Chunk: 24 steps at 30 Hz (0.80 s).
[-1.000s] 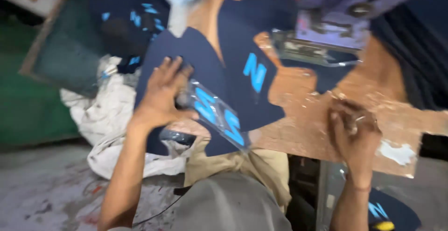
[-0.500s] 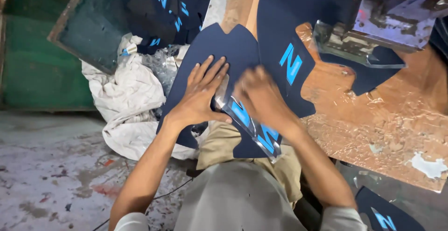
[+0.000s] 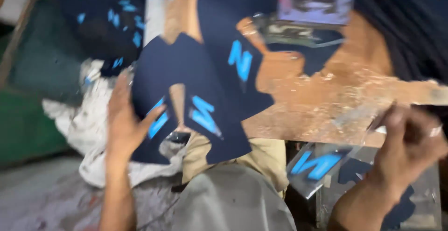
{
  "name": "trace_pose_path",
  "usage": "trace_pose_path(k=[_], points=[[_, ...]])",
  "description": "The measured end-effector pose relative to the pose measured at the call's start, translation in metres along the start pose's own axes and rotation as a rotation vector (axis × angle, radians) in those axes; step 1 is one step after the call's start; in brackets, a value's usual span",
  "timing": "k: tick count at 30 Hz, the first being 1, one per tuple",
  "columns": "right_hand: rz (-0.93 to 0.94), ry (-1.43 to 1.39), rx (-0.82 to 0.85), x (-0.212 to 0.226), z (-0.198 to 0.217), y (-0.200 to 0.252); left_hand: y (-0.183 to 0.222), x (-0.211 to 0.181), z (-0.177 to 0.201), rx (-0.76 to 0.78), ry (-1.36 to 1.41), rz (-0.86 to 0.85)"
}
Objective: Applying logos to fabric shoe components using a manual heat press machine.
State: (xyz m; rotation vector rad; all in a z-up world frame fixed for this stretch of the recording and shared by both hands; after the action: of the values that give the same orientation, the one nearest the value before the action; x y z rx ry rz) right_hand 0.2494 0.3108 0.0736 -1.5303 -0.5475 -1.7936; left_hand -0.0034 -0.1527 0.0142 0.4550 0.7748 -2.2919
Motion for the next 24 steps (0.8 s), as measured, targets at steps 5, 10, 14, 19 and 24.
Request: trace_pose_path(k=[5,10,14,19,24], points=[[-0.152,0.207,-0.254,-0.053,0.069,-0.045,0.112,0.158,0.01,-0.192,0.407,0.496],[0.112,0.994,-0.302,-0.022,0.032,-0.009,0.13,0.305,0.019,-0.599,0.516,0.669],[0.234,0.799,-0.1,0.015,-0.044,-0.026,-0.023,0.133,0.007,-0.344,0.156,0.234],[0.31,0.824,0.019,-0.029,-0.05,-0.027,-0.072,-0.019,-0.04,-0.227,0.212,0.126],[0.159,0.861,-0.155,-0.063,-0.004,-0.006,-0.065,-0.056,-0.075,-0.147,-0.029,-0.153]])
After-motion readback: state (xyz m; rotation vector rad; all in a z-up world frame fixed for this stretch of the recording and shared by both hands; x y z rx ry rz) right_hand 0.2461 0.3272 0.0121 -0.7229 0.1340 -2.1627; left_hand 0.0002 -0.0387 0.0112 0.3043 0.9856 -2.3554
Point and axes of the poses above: each hand's wrist, its own y-axis away from the middle knuckle, its own z-axis out of the back of the hand, x = y × z, the point moved 5 cm from there along -y, towards the middle knuckle, and after that the axes turned 15 degrees about -z, right-handed, at the moved point
